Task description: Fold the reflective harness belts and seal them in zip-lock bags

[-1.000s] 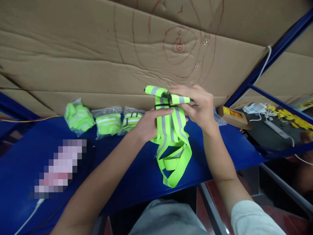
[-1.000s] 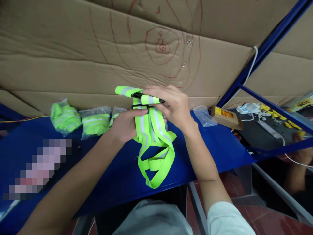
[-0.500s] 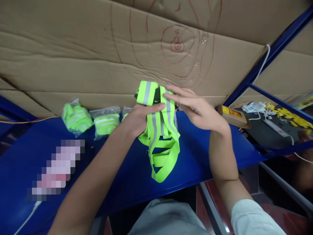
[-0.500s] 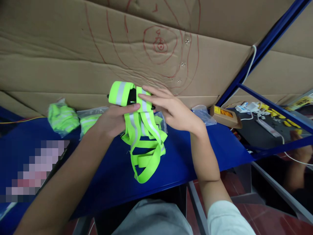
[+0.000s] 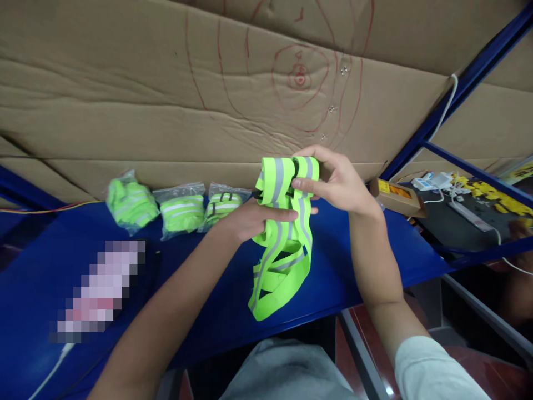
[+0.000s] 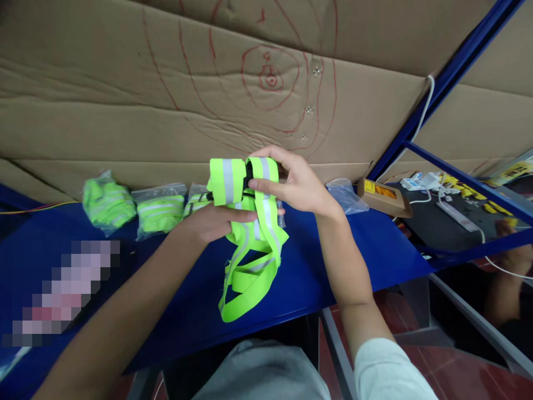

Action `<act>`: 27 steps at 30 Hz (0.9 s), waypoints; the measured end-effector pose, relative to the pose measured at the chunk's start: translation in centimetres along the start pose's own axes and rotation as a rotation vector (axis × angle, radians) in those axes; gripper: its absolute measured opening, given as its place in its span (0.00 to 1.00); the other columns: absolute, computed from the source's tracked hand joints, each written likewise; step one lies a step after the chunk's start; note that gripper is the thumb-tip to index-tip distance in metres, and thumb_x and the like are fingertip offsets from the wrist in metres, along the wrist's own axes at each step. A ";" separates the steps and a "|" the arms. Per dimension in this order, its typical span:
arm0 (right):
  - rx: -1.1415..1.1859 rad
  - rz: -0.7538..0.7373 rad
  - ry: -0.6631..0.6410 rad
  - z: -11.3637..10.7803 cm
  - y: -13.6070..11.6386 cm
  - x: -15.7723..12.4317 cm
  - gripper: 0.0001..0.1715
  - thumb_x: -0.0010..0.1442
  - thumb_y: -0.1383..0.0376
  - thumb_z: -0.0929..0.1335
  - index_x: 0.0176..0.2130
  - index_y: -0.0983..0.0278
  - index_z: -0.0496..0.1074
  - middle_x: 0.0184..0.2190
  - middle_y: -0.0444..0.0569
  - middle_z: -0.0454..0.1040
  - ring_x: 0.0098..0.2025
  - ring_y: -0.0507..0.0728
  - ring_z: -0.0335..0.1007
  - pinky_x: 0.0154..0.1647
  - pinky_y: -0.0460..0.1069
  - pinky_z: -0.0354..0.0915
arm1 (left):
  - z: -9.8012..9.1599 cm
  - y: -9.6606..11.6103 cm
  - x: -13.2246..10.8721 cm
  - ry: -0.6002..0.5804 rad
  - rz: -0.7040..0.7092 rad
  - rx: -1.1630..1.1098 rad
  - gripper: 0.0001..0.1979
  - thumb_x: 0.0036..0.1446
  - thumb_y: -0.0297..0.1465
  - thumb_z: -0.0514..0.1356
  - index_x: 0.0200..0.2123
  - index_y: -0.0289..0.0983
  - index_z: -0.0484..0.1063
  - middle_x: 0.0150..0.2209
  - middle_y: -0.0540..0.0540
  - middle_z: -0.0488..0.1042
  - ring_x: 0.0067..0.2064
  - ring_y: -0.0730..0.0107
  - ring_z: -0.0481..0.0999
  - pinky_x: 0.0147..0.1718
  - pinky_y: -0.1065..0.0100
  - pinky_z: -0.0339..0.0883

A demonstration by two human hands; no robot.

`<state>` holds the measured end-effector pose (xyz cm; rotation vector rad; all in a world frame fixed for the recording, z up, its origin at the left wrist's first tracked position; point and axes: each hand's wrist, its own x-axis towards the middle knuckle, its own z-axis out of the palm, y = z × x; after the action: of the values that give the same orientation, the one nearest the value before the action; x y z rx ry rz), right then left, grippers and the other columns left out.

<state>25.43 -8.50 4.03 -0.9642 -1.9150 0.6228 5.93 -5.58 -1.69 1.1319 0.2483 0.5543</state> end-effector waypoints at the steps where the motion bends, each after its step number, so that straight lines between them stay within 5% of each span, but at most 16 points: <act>1: 0.029 0.020 0.002 0.0 0.1 -0.1 0.27 0.58 0.47 0.76 0.49 0.59 0.74 0.31 0.42 0.74 0.28 0.52 0.68 0.28 0.47 0.68 | 0.1 -0.2 0.1 -0.022 -0.022 0.000 0.23 0.50 0.30 0.74 0.51 0.39 0.80 0.52 0.37 0.82 0.54 0.44 0.82 0.48 0.52 0.80; 5: 0.027 0.003 0.078 -0.1 0.3 0.1 0.25 0.56 0.48 0.77 0.46 0.60 0.75 0.32 0.42 0.73 0.29 0.52 0.69 0.28 0.47 0.68 | 0.2 -0.3 -0.1 0.030 -0.027 0.063 0.20 0.55 0.30 0.72 0.51 0.36 0.80 0.52 0.35 0.82 0.52 0.47 0.83 0.50 0.53 0.79; 10: -0.211 -0.157 0.262 0.3 -0.7 0.0 0.20 0.63 0.51 0.74 0.49 0.59 0.75 0.44 0.47 0.78 0.45 0.58 0.75 0.46 0.53 0.74 | -0.2 0.9 -0.8 0.035 0.038 0.075 0.23 0.53 0.32 0.74 0.53 0.38 0.79 0.52 0.36 0.82 0.54 0.44 0.82 0.50 0.51 0.79; 17: -0.429 -0.401 0.229 2.2 -1.0 -0.3 0.16 0.73 0.61 0.62 0.53 0.55 0.76 0.58 0.49 0.76 0.63 0.63 0.70 0.68 0.62 0.65 | -0.2 2.4 -1.2 0.128 0.306 -0.046 0.34 0.44 0.60 0.71 0.48 0.44 0.82 0.50 0.45 0.83 0.54 0.47 0.81 0.48 0.56 0.80; 23: -0.315 -0.409 -0.153 1.5 -0.8 0.1 0.22 0.70 0.57 0.68 0.61 0.57 0.72 0.68 0.49 0.68 0.75 0.66 0.55 0.75 0.67 0.53 | -0.9 3.8 -1.7 0.264 0.211 0.007 0.13 0.48 0.32 0.70 0.40 0.40 0.81 0.40 0.46 0.84 0.53 0.45 0.81 0.48 0.54 0.78; 25: -0.236 -0.356 -0.183 0.8 -0.6 0.2 0.28 0.68 0.53 0.69 0.64 0.56 0.69 0.70 0.49 0.66 0.75 0.66 0.53 0.76 0.65 0.52 | -1.1 3.9 -1.7 0.282 0.195 0.029 0.19 0.46 0.26 0.68 0.44 0.41 0.81 0.40 0.47 0.84 0.53 0.44 0.81 0.47 0.54 0.77; 27: -0.180 -0.289 -0.053 0.4 -0.2 0.3 0.31 0.68 0.50 0.69 0.66 0.57 0.68 0.70 0.50 0.65 0.74 0.64 0.56 0.76 0.61 0.53 | -0.9 3.8 -1.7 0.282 0.203 0.024 0.28 0.43 0.22 0.68 0.50 0.43 0.79 0.42 0.49 0.84 0.52 0.48 0.81 0.45 0.59 0.76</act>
<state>24.84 -8.39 4.15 -0.7645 -2.1349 0.3138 2.98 -4.61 1.26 1.1074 0.3864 0.8957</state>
